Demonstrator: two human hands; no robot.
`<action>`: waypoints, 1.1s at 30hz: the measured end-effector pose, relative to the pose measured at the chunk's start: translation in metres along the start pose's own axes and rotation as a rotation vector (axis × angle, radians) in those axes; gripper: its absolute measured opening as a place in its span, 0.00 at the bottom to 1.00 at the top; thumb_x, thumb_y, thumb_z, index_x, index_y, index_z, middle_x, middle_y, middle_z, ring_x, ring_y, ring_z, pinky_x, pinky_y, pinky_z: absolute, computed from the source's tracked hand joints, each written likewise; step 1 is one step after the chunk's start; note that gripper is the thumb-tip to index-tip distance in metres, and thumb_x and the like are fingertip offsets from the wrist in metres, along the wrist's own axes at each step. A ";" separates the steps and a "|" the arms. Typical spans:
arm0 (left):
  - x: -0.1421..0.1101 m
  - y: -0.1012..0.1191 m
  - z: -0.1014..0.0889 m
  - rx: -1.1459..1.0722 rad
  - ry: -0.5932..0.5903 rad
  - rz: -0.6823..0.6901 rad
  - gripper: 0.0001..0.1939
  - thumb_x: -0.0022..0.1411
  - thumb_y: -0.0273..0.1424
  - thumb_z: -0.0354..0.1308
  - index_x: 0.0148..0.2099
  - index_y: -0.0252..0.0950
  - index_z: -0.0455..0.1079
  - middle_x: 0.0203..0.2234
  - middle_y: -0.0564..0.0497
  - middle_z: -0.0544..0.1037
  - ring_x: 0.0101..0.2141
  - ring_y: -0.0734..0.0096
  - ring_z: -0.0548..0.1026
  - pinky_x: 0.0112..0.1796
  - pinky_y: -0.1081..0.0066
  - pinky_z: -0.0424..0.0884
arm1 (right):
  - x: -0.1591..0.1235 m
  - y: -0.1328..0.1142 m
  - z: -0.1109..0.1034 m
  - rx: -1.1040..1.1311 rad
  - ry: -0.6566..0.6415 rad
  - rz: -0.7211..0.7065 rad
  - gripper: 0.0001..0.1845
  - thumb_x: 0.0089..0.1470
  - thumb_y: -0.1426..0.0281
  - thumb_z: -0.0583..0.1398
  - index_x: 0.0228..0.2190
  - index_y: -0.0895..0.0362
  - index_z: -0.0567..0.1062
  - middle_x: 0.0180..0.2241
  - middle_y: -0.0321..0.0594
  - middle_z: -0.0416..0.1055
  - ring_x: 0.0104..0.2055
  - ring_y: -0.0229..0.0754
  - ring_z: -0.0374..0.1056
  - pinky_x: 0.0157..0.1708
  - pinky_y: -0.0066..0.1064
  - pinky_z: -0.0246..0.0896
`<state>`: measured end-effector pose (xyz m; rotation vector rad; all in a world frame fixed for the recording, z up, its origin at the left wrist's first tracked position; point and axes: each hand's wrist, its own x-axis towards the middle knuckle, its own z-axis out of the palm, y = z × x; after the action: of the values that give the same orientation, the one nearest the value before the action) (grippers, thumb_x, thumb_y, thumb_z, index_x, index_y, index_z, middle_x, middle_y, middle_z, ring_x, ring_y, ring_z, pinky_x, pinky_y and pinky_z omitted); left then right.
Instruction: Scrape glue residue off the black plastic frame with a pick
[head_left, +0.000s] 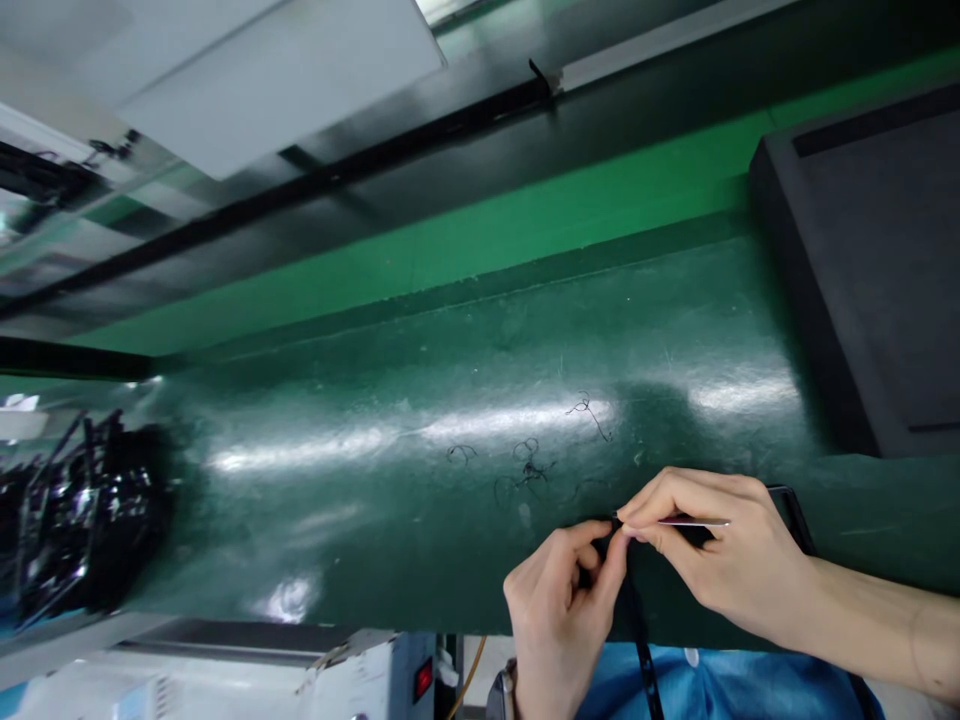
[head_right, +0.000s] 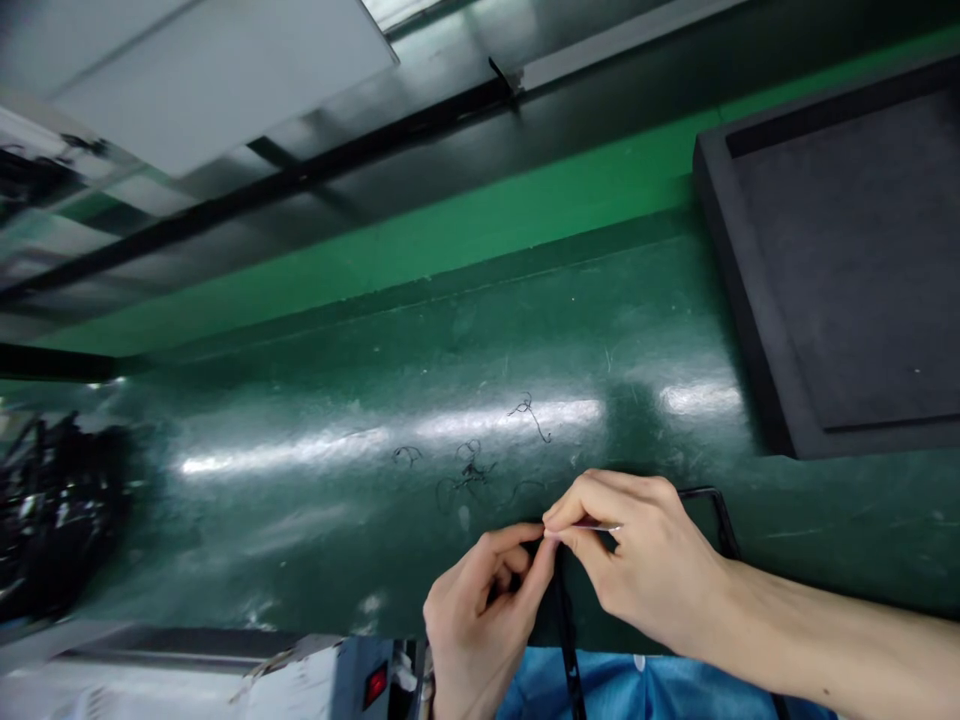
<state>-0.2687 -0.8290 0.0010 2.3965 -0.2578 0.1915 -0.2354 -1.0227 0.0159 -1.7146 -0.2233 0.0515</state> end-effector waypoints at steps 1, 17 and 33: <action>0.000 0.000 0.000 0.000 -0.002 -0.001 0.04 0.74 0.31 0.65 0.44 0.41 0.73 0.21 0.63 0.64 0.19 0.79 0.65 0.25 0.76 0.63 | 0.000 0.000 0.000 0.000 -0.005 -0.006 0.12 0.65 0.81 0.61 0.34 0.52 0.75 0.35 0.26 0.79 0.37 0.33 0.77 0.36 0.24 0.74; 0.001 0.000 0.000 -0.003 0.006 0.007 0.04 0.74 0.30 0.66 0.44 0.41 0.73 0.21 0.63 0.64 0.19 0.79 0.64 0.24 0.76 0.62 | 0.000 -0.001 0.000 -0.011 -0.022 0.023 0.12 0.66 0.81 0.61 0.34 0.52 0.75 0.35 0.27 0.80 0.38 0.34 0.78 0.39 0.24 0.74; -0.001 0.000 0.000 -0.018 0.004 -0.011 0.03 0.73 0.30 0.66 0.43 0.40 0.74 0.21 0.62 0.65 0.19 0.79 0.66 0.24 0.75 0.63 | 0.001 -0.001 -0.001 -0.013 -0.035 0.040 0.12 0.66 0.80 0.61 0.33 0.53 0.75 0.34 0.29 0.79 0.37 0.36 0.78 0.37 0.28 0.74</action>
<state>-0.2693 -0.8291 0.0005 2.3791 -0.2431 0.1874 -0.2346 -1.0231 0.0166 -1.7324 -0.2159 0.1095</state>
